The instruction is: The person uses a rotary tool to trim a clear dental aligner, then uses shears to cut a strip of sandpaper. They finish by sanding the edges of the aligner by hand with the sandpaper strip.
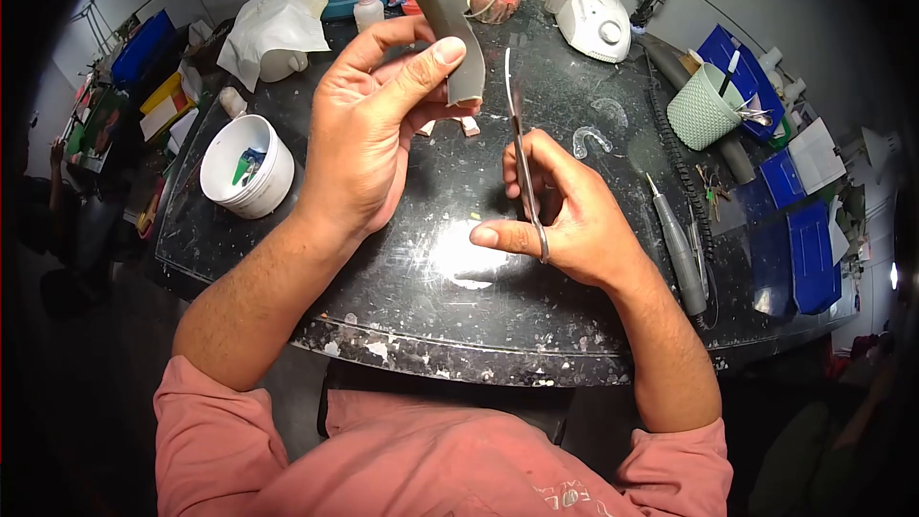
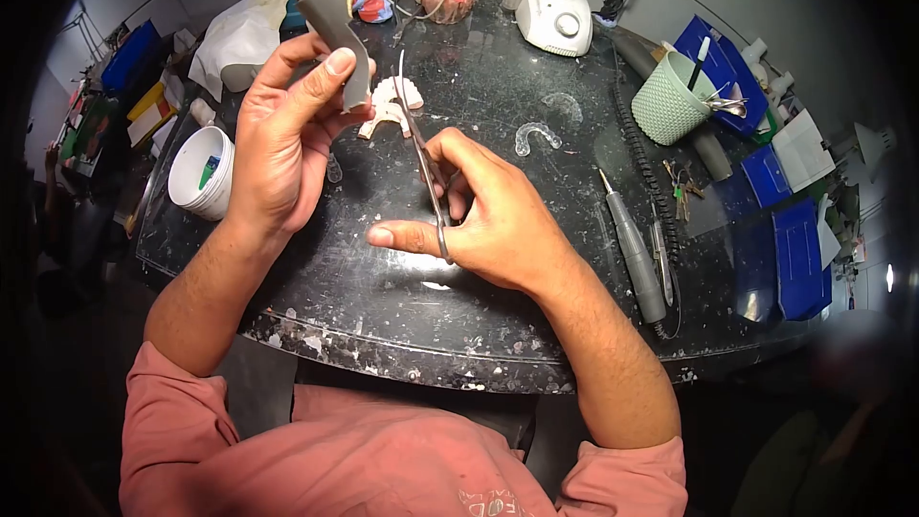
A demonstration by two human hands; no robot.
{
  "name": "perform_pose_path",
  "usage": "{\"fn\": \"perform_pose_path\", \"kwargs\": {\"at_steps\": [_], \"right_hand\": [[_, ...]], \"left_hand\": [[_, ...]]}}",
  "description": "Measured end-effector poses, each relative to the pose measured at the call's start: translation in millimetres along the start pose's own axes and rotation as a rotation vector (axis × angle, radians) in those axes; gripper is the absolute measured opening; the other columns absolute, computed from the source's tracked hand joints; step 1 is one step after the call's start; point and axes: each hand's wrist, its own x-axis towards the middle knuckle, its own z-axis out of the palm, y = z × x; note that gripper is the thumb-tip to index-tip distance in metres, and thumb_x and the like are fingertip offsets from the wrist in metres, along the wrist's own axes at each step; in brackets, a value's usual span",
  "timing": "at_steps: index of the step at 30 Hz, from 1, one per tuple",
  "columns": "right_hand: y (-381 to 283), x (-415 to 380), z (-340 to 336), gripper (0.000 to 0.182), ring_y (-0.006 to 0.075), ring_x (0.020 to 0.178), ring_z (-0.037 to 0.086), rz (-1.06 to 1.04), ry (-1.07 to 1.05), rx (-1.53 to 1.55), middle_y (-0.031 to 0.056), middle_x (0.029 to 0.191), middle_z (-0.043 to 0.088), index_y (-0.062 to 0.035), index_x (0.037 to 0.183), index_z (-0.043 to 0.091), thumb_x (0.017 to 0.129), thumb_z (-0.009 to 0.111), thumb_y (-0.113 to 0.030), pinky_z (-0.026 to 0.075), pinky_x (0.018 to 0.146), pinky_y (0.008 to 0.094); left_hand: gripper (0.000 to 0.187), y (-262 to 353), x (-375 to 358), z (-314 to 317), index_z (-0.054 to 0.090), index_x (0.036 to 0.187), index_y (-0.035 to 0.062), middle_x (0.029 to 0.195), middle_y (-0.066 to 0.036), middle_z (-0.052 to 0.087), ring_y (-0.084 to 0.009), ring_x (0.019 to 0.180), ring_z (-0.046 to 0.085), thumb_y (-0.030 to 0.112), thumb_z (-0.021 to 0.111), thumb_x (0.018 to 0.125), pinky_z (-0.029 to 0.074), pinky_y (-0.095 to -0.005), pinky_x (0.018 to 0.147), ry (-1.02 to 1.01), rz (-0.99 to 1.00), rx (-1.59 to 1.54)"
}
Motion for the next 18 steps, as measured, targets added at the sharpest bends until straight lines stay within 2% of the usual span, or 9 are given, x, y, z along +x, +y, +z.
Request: {"fn": "perform_pose_path", "kwargs": {"at_steps": [1,5,7,11,13,18], "right_hand": [[0.3,0.4,0.0,0.059,0.0074,0.063,0.044,-0.019,-0.010,-0.037,-0.0018,0.074,0.047,-0.0073,0.083,0.052,0.060,0.089,-0.048,0.039,0.055,0.0238],[0.6,-2.2,2.6,0.062,0.0123,0.062,0.046,-0.057,-0.027,-0.105,0.0008,0.073,0.048,-0.0059,0.082,0.054,0.060,0.086,-0.054,0.041,0.056,0.0271],[-0.8,-2.0,3.5,0.062,0.0124,0.063,0.047,-0.048,-0.023,-0.110,0.0012,0.073,0.047,-0.0055,0.082,0.054,0.061,0.085,-0.055,0.041,0.056,0.0271],[-0.7,-2.1,3.6,0.062,0.0128,0.063,0.048,-0.036,-0.013,-0.129,0.0025,0.073,0.048,-0.0047,0.083,0.055,0.062,0.085,-0.055,0.041,0.057,0.0277],[0.2,-2.0,4.6,0.062,0.0131,0.063,0.048,-0.039,-0.005,-0.123,0.0026,0.073,0.048,-0.0045,0.083,0.056,0.062,0.085,-0.055,0.041,0.057,0.0280],[-0.6,-2.4,3.6,0.061,0.0137,0.064,0.048,-0.013,-0.005,-0.113,0.0032,0.074,0.049,-0.0042,0.082,0.056,0.062,0.085,-0.054,0.041,0.057,0.0284]], "left_hand": [[0.020,2.0,0.4,5.6,0.060,0.105,0.0005,0.085,-0.007,0.069,-0.0119,0.071,0.066,0.009,0.068,0.088,0.056,-0.0246,0.065,0.037,0.012,-0.068],[0.021,-1.2,-1.5,2.2,0.060,0.104,-0.0002,0.087,-0.008,0.069,-0.0120,0.071,0.066,0.009,0.069,0.087,0.056,-0.0242,0.065,0.035,0.039,0.052],[0.020,-0.6,-3.1,4.6,0.060,0.101,-0.0004,0.085,-0.008,0.068,-0.0116,0.070,0.066,0.009,0.070,0.087,0.056,-0.0241,0.065,0.080,0.082,0.154],[0.019,-1.9,-3.7,6.2,0.062,0.099,-0.0004,0.082,-0.007,0.068,-0.0106,0.069,0.065,0.010,0.071,0.086,0.056,-0.0238,0.064,0.102,0.076,0.145],[0.015,-1.0,-5.0,3.5,0.062,0.101,0.0009,0.086,-0.006,0.066,-0.0104,0.075,0.064,0.009,0.066,0.090,0.055,-0.0234,0.068,0.040,0.050,0.185],[0.016,-0.7,-5.3,3.3,0.063,0.102,-0.0006,0.085,-0.006,0.065,-0.0101,0.073,0.064,0.009,0.067,0.089,0.055,-0.0231,0.066,0.035,0.037,0.202]]}}
